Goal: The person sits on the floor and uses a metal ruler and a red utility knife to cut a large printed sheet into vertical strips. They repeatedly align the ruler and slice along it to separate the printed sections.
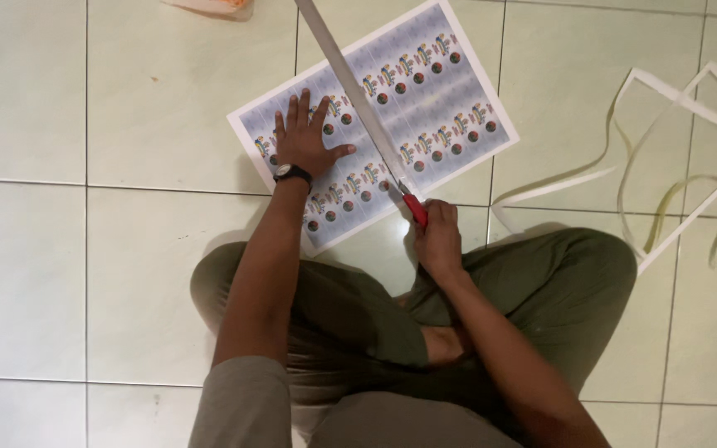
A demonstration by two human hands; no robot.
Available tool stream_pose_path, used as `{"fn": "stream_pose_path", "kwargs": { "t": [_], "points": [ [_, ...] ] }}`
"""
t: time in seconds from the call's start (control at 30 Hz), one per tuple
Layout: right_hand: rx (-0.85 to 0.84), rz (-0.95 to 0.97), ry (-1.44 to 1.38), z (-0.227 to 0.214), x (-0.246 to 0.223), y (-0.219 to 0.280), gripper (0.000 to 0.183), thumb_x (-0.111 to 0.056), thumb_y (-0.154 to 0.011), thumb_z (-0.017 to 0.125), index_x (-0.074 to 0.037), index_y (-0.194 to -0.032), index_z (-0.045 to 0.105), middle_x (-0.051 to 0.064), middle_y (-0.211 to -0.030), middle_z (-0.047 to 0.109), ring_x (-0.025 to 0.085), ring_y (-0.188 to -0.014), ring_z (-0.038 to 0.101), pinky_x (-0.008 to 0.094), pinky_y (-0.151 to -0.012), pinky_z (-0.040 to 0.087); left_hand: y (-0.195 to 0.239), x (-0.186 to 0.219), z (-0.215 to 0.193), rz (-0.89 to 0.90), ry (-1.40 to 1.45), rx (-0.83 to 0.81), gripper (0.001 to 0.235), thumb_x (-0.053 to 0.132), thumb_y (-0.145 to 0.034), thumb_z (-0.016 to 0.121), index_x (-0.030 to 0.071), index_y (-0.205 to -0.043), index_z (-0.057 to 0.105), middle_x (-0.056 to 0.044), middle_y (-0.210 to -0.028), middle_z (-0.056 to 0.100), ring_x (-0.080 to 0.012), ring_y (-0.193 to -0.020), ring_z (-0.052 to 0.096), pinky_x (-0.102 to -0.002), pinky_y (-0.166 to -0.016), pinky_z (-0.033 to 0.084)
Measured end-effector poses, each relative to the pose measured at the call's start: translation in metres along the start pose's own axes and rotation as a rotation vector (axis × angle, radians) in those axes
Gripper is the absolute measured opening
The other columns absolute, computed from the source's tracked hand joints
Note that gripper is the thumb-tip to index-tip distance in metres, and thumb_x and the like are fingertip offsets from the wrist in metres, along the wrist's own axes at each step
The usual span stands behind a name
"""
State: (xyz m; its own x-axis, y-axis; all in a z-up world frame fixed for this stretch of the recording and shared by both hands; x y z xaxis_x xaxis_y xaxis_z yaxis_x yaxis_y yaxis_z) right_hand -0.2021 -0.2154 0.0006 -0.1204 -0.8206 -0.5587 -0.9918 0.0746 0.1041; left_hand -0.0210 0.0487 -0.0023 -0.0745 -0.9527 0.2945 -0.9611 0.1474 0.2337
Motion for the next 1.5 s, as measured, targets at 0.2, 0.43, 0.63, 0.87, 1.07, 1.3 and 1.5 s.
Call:
{"fn": "stream_pose_path", "kwargs": {
  "t": [0.2,0.43,0.63,0.87,1.07,1.3,1.5],
  "points": [
    [0.013,-0.033,0.070,0.005,0.001,0.006,0.027,-0.002,-0.088,0.071,0.002,-0.114,0.064,0.015,-0.128,0.060,0.034,-0.130,0.052,0.047,-0.078,0.063,-0.012,0.009,0.002,0.058,0.018,-0.003,0.114,0.079,-0.078,0.072,0.017,-0.163,0.031,-0.010,-0.173,0.019,-0.0315,-0.161,0.014,-0.059,-0.131,0.004],
    [0.042,-0.035,0.123,-0.005,-0.002,0.000,0.022,-0.002,-0.090,0.069,0.002,-0.111,0.065,0.013,-0.130,0.062,0.032,-0.130,0.052,0.047,-0.076,0.064,-0.044,0.022,0.012,0.131,0.058,0.018,0.109,0.070,-0.086,0.072,0.008,-0.163,0.028,-0.014,-0.171,0.025,-0.0324,-0.160,0.018,-0.058,-0.132,0.007],
    [0.081,-0.098,-0.029,-0.001,0.001,-0.002,0.033,0.000,-0.085,0.066,0.000,-0.118,0.062,0.011,-0.139,0.060,0.034,-0.126,0.050,0.055,-0.080,0.057,-0.070,0.032,0.007,0.160,0.083,0.052,0.103,0.064,-0.097,0.065,0.000,-0.163,0.018,-0.016,-0.172,0.017,-0.0330,-0.159,0.009,-0.056,-0.129,0.005],
    [0.085,-0.114,-0.016,-0.001,0.000,-0.003,0.026,0.004,-0.081,0.062,-0.002,-0.106,0.063,0.010,-0.136,0.066,0.034,-0.119,0.056,0.051,-0.084,0.056,-0.075,0.029,0.014,0.109,0.092,-0.022,0.096,0.064,-0.100,0.059,0.015,-0.167,0.012,-0.004,-0.175,0.005,-0.0301,-0.161,0.001,-0.056,-0.129,0.002],
    [0.055,-0.101,0.012,-0.001,-0.001,-0.002,0.027,0.008,-0.075,0.066,-0.004,-0.099,0.062,0.005,-0.143,0.065,0.030,-0.124,0.056,0.051,-0.074,0.059,-0.074,0.028,0.016,0.105,0.090,-0.021,0.096,0.072,-0.099,0.050,0.019,-0.168,0.010,-0.001,-0.175,0.003,-0.0289,-0.161,-0.002,-0.056,-0.130,-0.001],
    [0.038,-0.073,-0.009,0.002,0.003,-0.003,0.032,0.006,-0.076,0.063,-0.006,-0.105,0.064,0.004,-0.142,0.066,0.031,-0.124,0.055,0.050,-0.085,0.056,-0.080,0.025,0.023,0.061,0.056,-0.052,0.095,0.074,-0.097,0.049,0.028,-0.168,0.005,0.005,-0.176,0.000,-0.0266,-0.162,-0.004,-0.054,-0.129,-0.004],
    [0.038,-0.052,-0.026,0.000,0.001,-0.002,0.038,0.008,-0.078,0.065,-0.004,-0.114,0.064,0.003,-0.141,0.066,0.030,-0.122,0.056,0.050,-0.076,0.058,-0.075,0.029,0.017,0.056,0.054,-0.089,0.095,0.074,-0.099,0.047,0.028,-0.169,0.001,0.006,-0.176,-0.006,-0.0276,-0.162,-0.008,-0.055,-0.129,-0.005]
  ]
}}
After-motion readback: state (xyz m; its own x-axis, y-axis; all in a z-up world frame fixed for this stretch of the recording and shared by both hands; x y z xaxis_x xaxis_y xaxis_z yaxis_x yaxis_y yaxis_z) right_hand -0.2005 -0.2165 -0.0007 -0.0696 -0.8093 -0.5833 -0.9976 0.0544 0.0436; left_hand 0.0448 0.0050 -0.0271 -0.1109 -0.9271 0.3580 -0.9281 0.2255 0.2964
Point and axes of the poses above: each hand's wrist, its own y-axis away from the middle knuckle, its own z-axis out of the palm, x = y × z, the point moved 6 cm from there along -y, towards the middle knuckle
